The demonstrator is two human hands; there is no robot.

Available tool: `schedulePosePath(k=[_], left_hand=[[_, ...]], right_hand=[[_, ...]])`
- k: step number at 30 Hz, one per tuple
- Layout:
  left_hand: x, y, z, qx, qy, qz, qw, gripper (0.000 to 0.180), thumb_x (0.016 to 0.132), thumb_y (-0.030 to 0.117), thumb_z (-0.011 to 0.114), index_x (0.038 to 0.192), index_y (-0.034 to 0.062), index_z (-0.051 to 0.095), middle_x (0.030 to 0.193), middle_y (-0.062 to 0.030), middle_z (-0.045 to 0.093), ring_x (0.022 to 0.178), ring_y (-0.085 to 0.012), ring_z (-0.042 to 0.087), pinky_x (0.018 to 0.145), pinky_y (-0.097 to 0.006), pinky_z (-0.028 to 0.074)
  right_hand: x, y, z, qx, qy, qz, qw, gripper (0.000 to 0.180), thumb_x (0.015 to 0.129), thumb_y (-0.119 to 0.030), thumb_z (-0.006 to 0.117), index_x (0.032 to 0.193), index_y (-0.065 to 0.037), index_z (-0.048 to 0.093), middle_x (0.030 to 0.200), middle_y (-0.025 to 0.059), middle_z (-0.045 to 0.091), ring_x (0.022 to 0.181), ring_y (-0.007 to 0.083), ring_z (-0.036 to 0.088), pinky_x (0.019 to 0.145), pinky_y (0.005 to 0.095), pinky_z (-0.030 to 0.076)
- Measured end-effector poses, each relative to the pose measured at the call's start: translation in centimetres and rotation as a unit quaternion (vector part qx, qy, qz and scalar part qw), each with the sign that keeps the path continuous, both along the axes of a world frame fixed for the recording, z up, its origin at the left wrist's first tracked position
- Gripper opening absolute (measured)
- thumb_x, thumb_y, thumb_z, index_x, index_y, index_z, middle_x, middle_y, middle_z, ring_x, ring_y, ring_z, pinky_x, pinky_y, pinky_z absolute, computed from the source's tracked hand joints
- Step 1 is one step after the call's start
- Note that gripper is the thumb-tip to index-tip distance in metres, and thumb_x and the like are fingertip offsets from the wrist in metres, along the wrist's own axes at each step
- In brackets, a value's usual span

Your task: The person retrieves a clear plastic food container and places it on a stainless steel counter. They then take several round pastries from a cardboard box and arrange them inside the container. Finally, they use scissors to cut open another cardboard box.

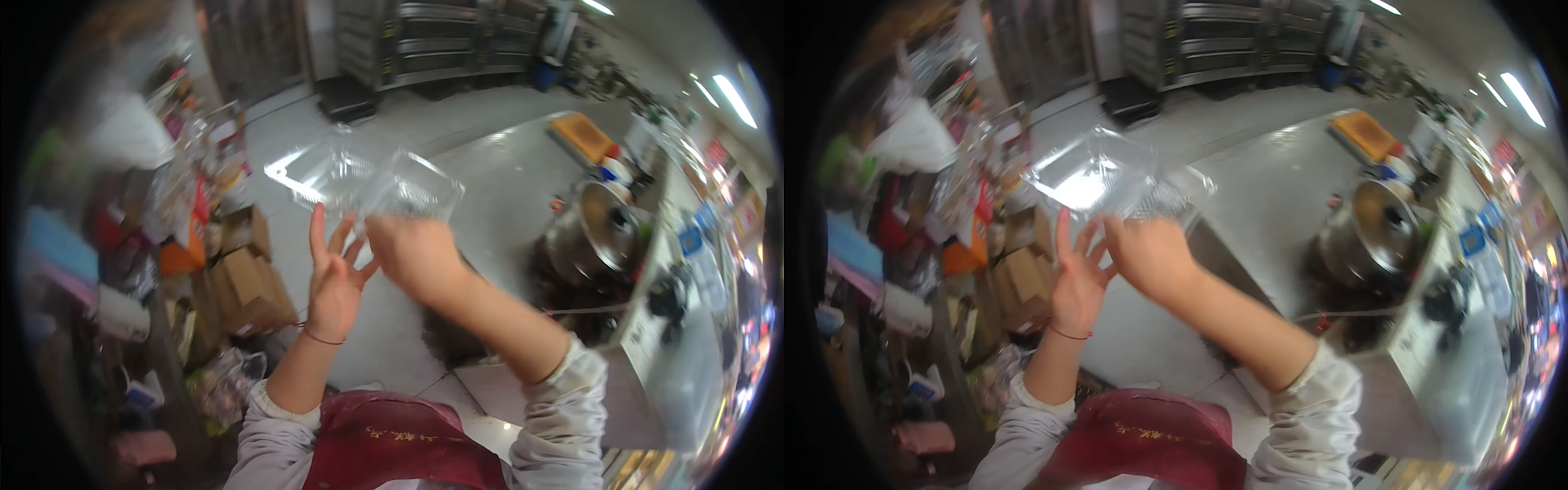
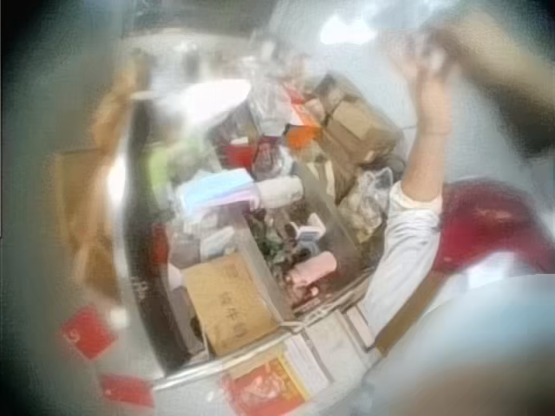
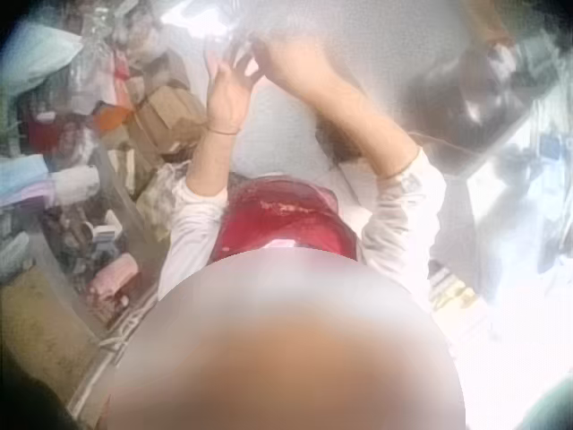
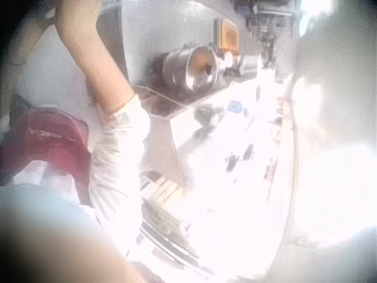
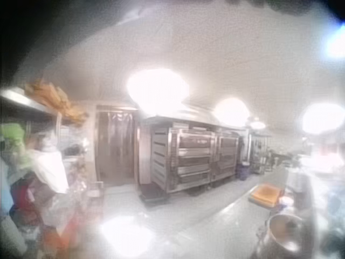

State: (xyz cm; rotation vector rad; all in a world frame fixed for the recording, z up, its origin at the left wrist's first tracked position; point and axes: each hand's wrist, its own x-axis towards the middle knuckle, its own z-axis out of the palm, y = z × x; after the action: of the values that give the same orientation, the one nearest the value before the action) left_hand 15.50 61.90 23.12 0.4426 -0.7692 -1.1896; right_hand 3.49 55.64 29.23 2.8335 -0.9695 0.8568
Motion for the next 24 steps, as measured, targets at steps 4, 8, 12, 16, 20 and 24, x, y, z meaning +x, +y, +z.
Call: schedulePosePath(k=[4,8,12,16,20,24], left_hand=[[2.9,0.2,-4.8,0.217,0.025,0.079,0.973,0.077,0.084,0.02,0.059,0.138,0.0242,0.004,0.135,-0.0122,0.03,0.118,-0.0235,0.038,0.09,-0.039,0.038],[3.9,-1.5,-8.9,0.302,0.099,0.129,0.939,0.075,0.084,0.013,0.058,0.136,0.0212,0.005,0.129,-0.0113,0.038,0.111,-0.0228,0.045,0.088,-0.038,0.039],[4.7,-5.4,-10.2,0.335,0.096,0.141,0.927,0.063,0.084,0.012,0.054,0.134,0.0164,0.015,0.123,-0.0118,0.044,0.104,-0.0216,0.049,0.085,-0.038,0.041],[4.9,-10.5,-10.5,0.315,0.039,0.109,0.942,0.072,0.079,0.005,0.057,0.135,0.0143,0.013,0.124,-0.0145,0.042,0.108,-0.0227,0.048,0.085,-0.036,0.042],[3.3,-15.1,-11.8,0.259,-0.054,0.101,0.959,0.069,0.081,0.006,0.058,0.132,0.0072,0.012,0.123,-0.0157,0.042,0.106,-0.023,0.05,0.087,-0.035,0.045],[2.7,-18.3,-12.5,0.257,-0.157,0.083,0.95,0.067,0.085,0.009,0.054,0.134,0.0075,0.009,0.121,-0.017,0.045,0.106,-0.0212,0.051,0.083,-0.03,0.047]], right_hand=[[3.5,1.9,-10.7,0.096,-0.062,0.072,0.991,0.042,0.072,-0.007,0.056,0.113,-0.002,0.048,0.067,0.0053,0.057,0.053,0.0215,0.058,0.043,0.0325,0.045],[4.5,1.6,-15.6,0.134,-0.081,0.093,0.983,0.044,0.068,-0.004,0.06,0.112,-0.004,0.053,0.069,0.0033,0.058,0.055,0.0194,0.057,0.045,0.0304,0.044],[3.8,-1.8,-16.4,0.141,-0.075,0.131,0.979,0.042,0.068,-0.007,0.064,0.109,-0.005,0.056,0.083,0.0074,0.059,0.068,0.0223,0.058,0.056,0.0316,0.047],[3.0,-6.9,-14.5,0.202,-0.199,0.125,0.951,0.04,0.068,-0.015,0.072,0.104,-0.003,0.059,0.101,0.012,0.058,0.083,0.0267,0.056,0.066,0.0319,0.049],[3.9,-12.8,-13.1,0.22,-0.241,0.084,0.942,0.039,0.069,-0.016,0.072,0.103,-0.002,0.059,0.099,0.012,0.059,0.083,0.0269,0.056,0.068,0.0325,0.047],[5.4,-17.2,-13.4,0.251,-0.256,0.066,0.931,0.03,0.071,-0.015,0.071,0.097,-0.002,0.061,0.084,0.0099,0.062,0.069,0.023,0.057,0.06,0.0297,0.047]])
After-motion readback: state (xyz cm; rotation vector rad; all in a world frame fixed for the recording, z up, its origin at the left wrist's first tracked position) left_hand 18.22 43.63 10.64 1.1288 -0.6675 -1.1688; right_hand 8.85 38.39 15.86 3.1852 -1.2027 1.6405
